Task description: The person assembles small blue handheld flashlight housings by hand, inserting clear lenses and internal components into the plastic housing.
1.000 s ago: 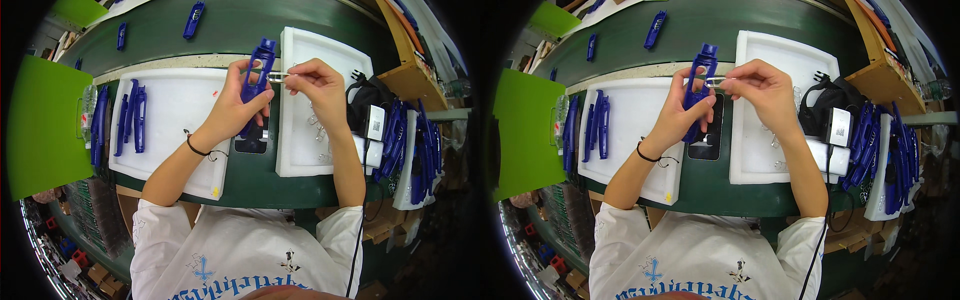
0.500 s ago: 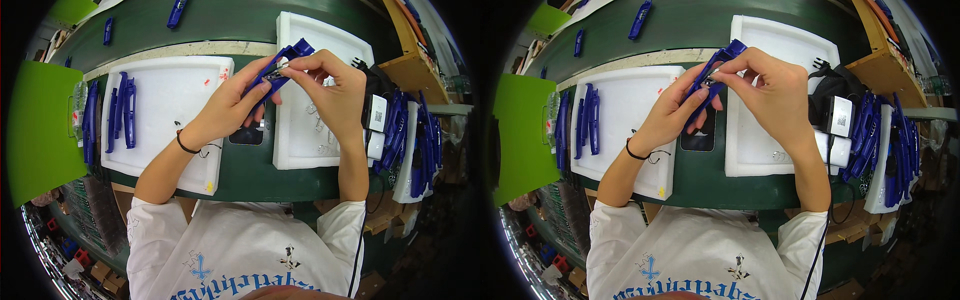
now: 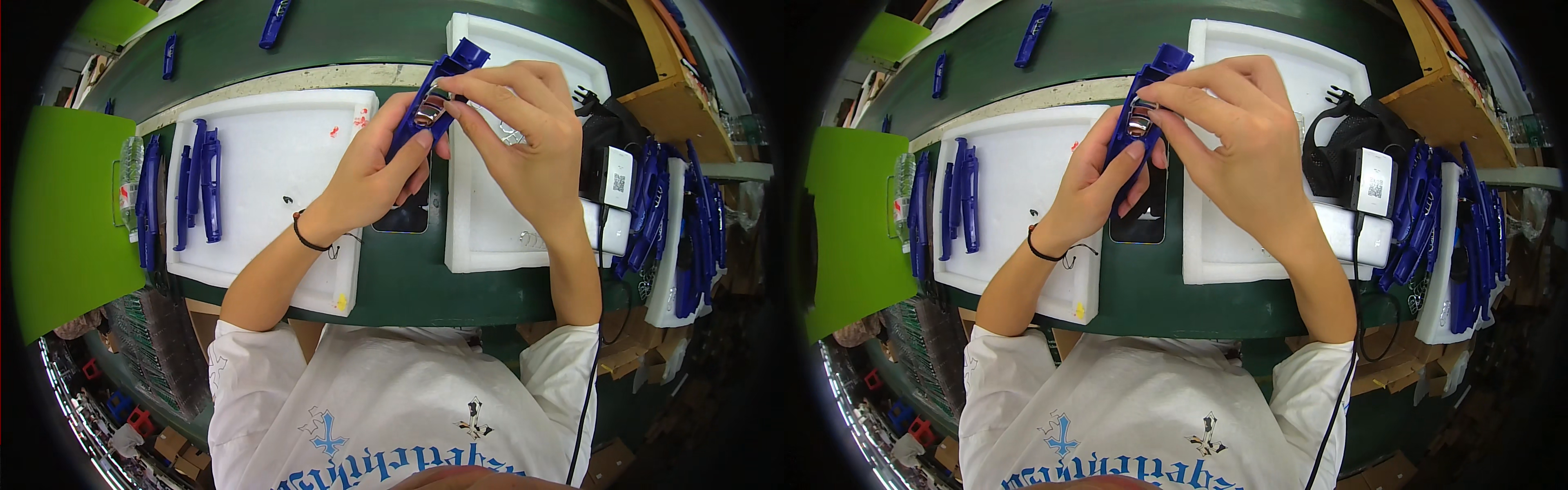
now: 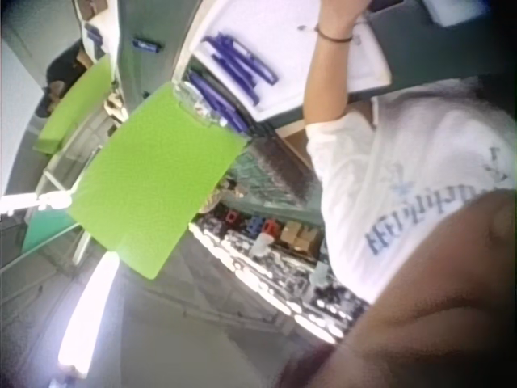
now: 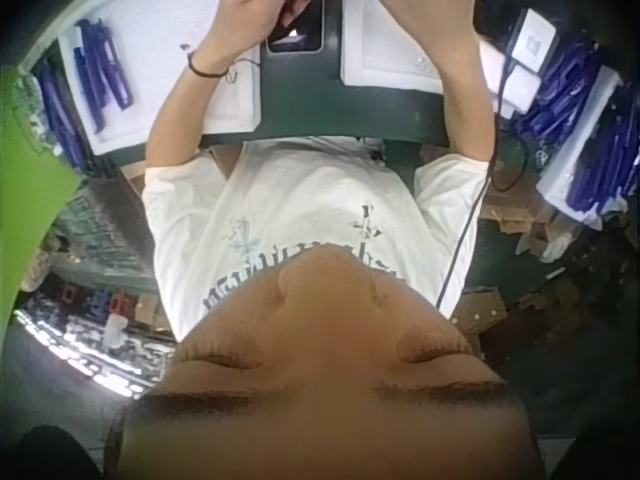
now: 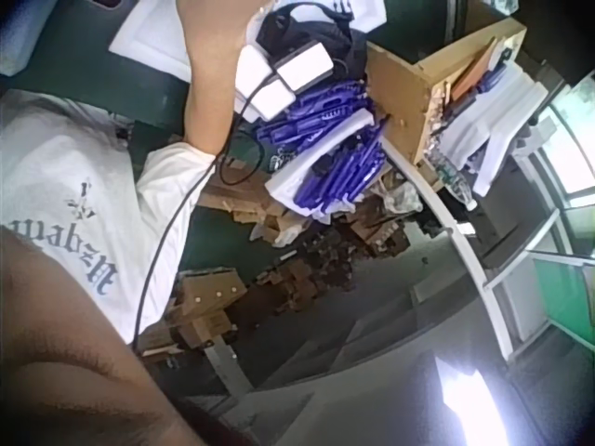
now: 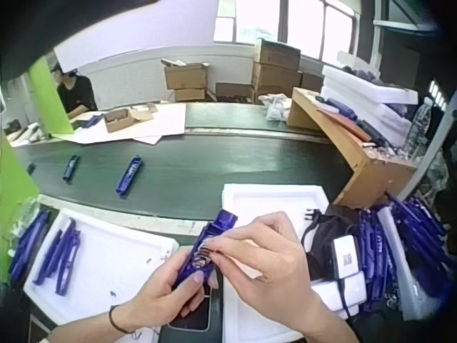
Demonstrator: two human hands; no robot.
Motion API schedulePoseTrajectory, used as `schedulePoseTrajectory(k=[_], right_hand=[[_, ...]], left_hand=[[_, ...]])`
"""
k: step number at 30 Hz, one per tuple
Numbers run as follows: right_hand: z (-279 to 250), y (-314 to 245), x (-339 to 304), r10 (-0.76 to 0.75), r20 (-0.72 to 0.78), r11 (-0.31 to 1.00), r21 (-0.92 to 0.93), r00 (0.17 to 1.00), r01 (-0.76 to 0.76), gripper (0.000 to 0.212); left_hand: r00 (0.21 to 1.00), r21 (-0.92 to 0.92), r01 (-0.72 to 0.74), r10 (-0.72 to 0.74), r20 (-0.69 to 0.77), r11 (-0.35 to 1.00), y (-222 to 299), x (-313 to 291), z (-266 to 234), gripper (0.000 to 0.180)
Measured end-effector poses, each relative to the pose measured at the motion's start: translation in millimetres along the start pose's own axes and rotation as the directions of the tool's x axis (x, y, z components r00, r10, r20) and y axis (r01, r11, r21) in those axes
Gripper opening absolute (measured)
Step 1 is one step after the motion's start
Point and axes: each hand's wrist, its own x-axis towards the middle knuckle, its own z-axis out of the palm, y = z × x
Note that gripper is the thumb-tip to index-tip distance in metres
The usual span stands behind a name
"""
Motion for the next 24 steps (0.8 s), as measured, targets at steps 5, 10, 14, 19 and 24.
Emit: schedulePoseTrajectory(k=[5, 10, 14, 19, 24], right_hand=[[-3.3, -5.8, 1.3, -0.013, -0.014, 0.994, -0.112, 1.000, 0.011, 0.025], [9.3, -7.4, -6.8, -0.031, -0.022, 0.992, -0.122, 0.999, 0.028, 0.022], [37.7, -10.9, -14.4, 0.153, -0.201, 0.944, 0.319, 0.968, -0.083, 0.033], [44.2, -41.9, -28.3, 0.592, 0.414, 0.138, 0.793, 0.692, -0.593, 0.039], [59.4, -40.2, -46.1, 0.588, 0.358, 0.086, 0.864, 0.725, -0.496, 0.053]], left_hand=[[0.996, 0.041, 0.006, -0.003, -0.095, 0.999, 3.3, 0.0, 6.7, 0.025], [0.988, 0.007, 0.005, -0.004, -0.156, 1.000, -1.1, -2.2, 14.8, 0.021], [0.986, -0.036, 0.001, -0.007, -0.165, 0.999, 4.4, -6.4, 23.0, 0.021], [0.976, 0.078, -0.023, 0.039, -0.214, 0.997, -9.8, -7.5, 32.7, 0.024], [0.961, 0.260, -0.082, 0.146, -0.235, 0.962, -13.4, -8.1, 43.9, 0.026]])
